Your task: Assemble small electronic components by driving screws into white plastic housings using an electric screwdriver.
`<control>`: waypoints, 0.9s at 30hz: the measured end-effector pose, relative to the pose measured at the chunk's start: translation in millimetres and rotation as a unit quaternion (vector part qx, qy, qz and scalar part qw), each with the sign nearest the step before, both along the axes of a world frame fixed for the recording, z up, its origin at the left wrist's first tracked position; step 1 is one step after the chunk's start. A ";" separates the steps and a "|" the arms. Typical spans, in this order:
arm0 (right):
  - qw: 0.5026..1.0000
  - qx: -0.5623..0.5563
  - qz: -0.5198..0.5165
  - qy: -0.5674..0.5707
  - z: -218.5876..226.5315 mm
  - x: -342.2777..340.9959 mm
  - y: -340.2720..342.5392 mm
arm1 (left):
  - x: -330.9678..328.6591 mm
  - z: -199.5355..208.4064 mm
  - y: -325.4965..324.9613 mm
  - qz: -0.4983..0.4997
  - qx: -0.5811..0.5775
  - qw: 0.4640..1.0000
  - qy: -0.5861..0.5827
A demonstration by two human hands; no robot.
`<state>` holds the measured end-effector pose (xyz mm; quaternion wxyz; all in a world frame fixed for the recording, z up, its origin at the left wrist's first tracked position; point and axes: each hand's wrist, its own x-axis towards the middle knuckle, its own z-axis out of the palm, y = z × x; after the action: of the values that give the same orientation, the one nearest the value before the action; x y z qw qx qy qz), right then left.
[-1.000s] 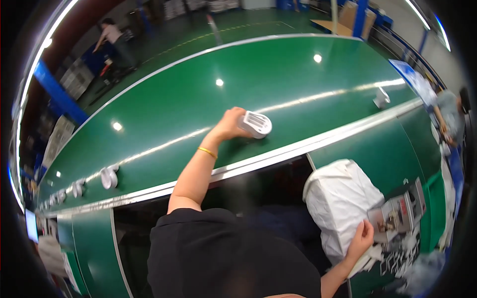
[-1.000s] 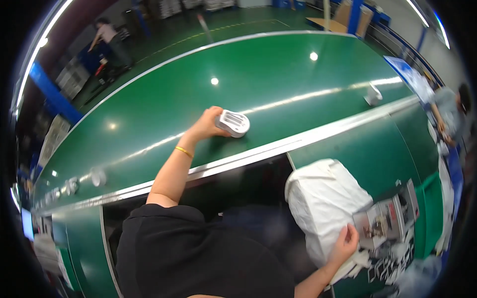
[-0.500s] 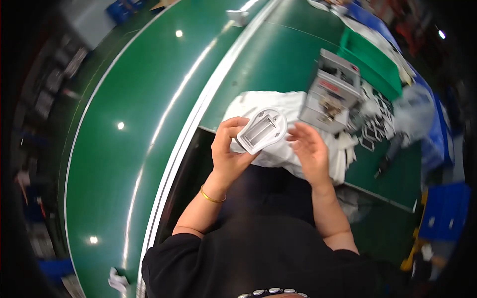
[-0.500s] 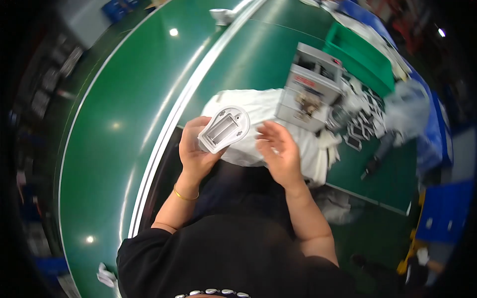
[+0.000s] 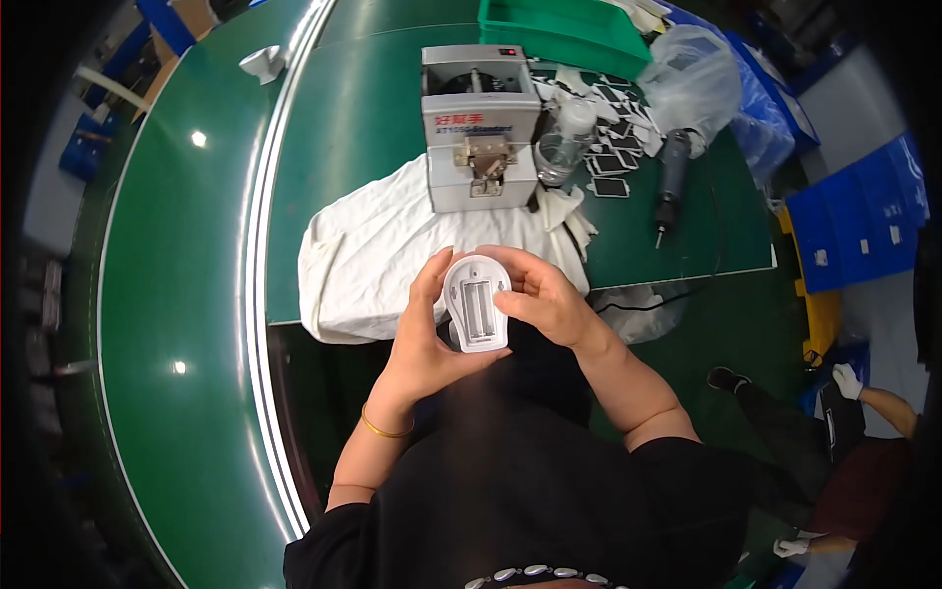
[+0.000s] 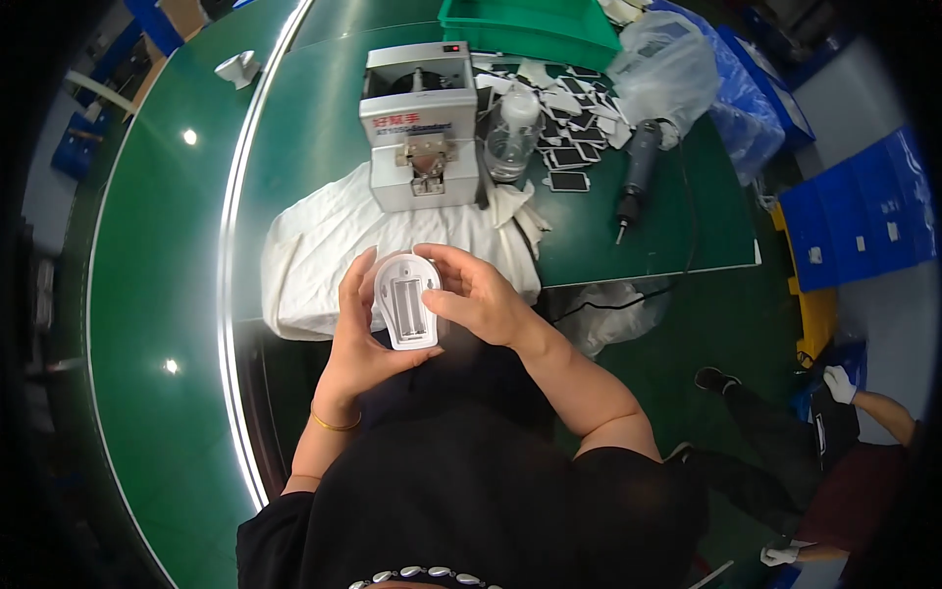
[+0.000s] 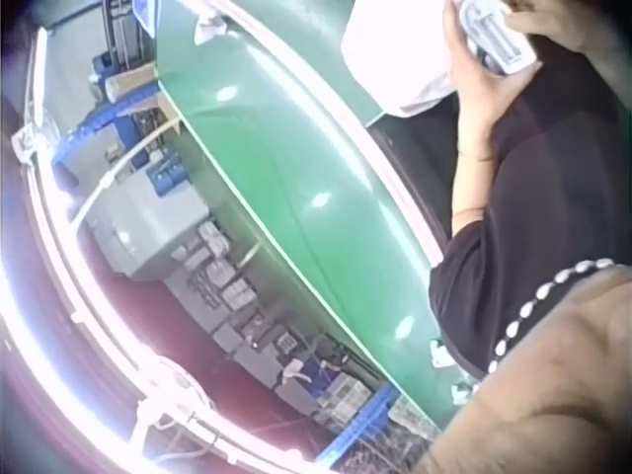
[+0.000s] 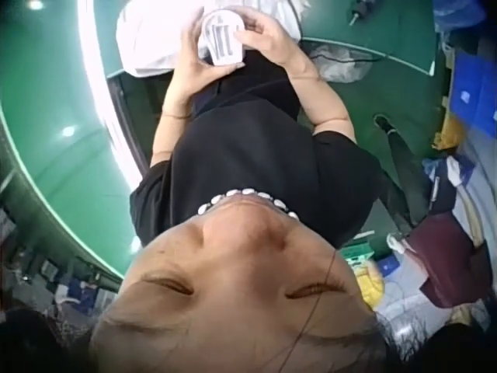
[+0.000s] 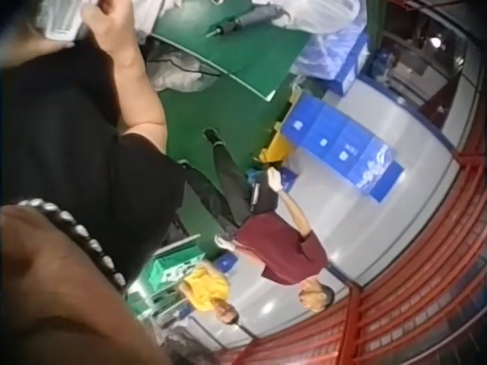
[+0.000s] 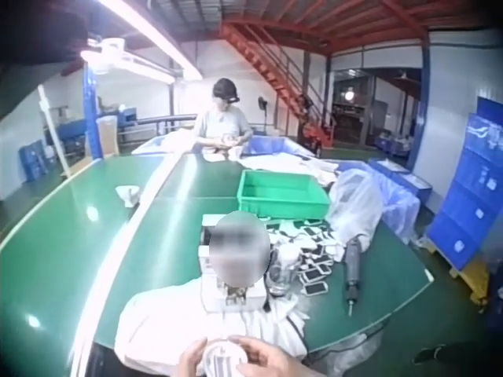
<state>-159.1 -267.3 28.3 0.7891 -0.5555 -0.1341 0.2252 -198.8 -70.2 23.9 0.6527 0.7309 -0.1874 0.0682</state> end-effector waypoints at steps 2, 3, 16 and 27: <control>0.996 -0.081 -0.033 -0.010 0.8 4.9 -20.3 | 3.4 -2.9 -5.9 -0.025 0.008 0.999 0.032; 0.986 -0.156 -0.055 -0.020 1.2 9.9 -31.9 | 4.0 -7.8 -8.9 -0.010 0.025 0.999 0.022; 0.595 -0.646 -0.320 -0.355 -26.4 86.7 -121.5 | 13.6 -27.7 -12.9 0.035 0.107 0.993 -0.022; 0.509 -0.697 -0.291 -0.413 -17.3 115.9 -130.0 | 14.1 -33.1 -12.5 0.012 0.064 0.998 0.009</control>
<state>-43.2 -397.3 10.9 0.0247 -0.9648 -0.0752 -0.2509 -184.7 -82.6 -9.2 0.6057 0.7737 -0.1766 0.0569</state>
